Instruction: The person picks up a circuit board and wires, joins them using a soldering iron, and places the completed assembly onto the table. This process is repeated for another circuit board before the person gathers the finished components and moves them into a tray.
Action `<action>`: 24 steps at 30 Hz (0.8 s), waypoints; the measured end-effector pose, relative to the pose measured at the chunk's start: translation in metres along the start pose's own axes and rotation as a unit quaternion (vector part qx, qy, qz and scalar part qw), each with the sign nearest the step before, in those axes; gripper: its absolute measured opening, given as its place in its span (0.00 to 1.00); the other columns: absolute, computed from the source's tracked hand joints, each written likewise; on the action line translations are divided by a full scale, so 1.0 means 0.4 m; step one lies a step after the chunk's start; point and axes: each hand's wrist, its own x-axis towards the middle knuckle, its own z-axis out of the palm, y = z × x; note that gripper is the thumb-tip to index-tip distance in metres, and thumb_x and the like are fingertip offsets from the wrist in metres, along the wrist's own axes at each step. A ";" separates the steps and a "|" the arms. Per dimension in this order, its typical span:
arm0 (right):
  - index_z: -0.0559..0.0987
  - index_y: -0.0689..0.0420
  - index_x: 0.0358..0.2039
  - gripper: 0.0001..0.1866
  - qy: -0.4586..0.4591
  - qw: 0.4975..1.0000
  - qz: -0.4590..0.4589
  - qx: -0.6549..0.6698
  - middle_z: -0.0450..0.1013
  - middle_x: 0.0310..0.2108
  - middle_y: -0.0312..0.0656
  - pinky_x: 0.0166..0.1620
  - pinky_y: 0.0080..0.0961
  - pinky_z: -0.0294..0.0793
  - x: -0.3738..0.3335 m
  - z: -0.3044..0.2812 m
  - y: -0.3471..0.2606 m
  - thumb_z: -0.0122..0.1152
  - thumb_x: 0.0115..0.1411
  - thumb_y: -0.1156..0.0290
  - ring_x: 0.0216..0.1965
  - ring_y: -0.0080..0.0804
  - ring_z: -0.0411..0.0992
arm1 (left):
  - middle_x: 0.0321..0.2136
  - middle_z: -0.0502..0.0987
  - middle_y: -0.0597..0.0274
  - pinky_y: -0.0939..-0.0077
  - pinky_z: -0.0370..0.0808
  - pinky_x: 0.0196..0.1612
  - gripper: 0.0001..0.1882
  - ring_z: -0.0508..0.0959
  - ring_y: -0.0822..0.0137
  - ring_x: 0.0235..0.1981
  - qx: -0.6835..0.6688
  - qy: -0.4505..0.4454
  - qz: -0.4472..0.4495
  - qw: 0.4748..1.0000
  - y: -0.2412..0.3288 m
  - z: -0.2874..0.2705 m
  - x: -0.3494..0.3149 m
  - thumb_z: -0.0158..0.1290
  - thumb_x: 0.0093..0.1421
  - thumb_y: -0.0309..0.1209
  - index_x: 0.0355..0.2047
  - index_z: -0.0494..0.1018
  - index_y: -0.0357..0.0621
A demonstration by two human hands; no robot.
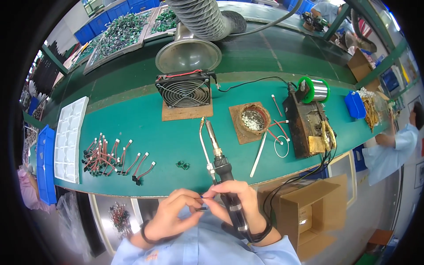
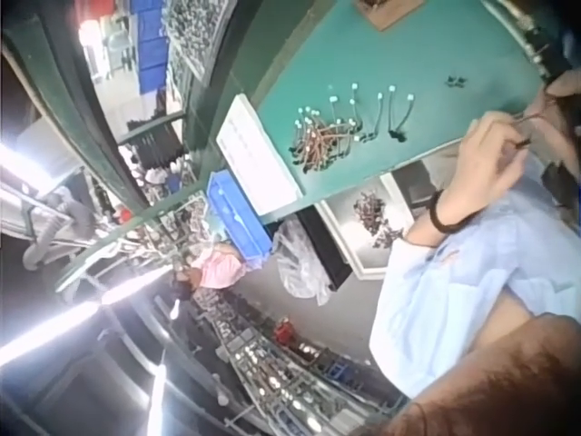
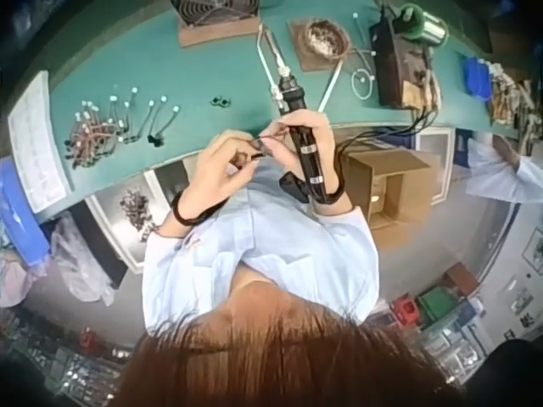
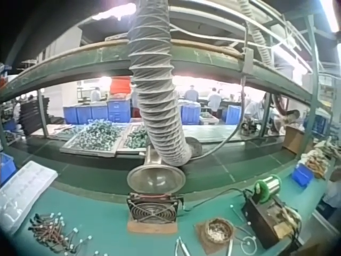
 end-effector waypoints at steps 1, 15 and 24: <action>0.62 0.54 0.43 0.26 0.006 0.999 0.011 0.046 0.72 0.28 0.47 0.34 0.27 0.75 -0.003 0.008 0.008 0.62 0.47 0.87 0.31 0.34 0.75 | 0.34 0.74 0.58 0.75 0.69 0.34 0.11 0.75 0.66 0.29 -0.034 0.004 0.001 0.999 -0.001 0.007 0.001 0.59 0.46 0.22 0.30 0.71 0.41; 0.62 0.60 0.43 0.23 0.093 0.982 -0.010 0.163 0.72 0.32 0.46 0.37 0.26 0.77 0.007 0.030 0.027 0.62 0.50 0.87 0.34 0.31 0.76 | 0.35 0.73 0.56 0.77 0.72 0.34 0.09 0.74 0.72 0.26 -0.087 0.079 -0.044 0.992 0.003 -0.019 -0.014 0.56 0.49 0.19 0.31 0.69 0.38; 0.65 0.59 0.41 0.21 0.057 0.997 0.006 0.058 0.74 0.28 0.42 0.34 0.20 0.75 0.010 0.028 0.007 0.64 0.50 0.83 0.31 0.26 0.76 | 0.38 0.69 0.55 0.74 0.76 0.39 0.09 0.74 0.71 0.35 -0.268 0.182 -0.100 0.941 -0.005 -0.009 -0.016 0.51 0.54 0.17 0.36 0.65 0.36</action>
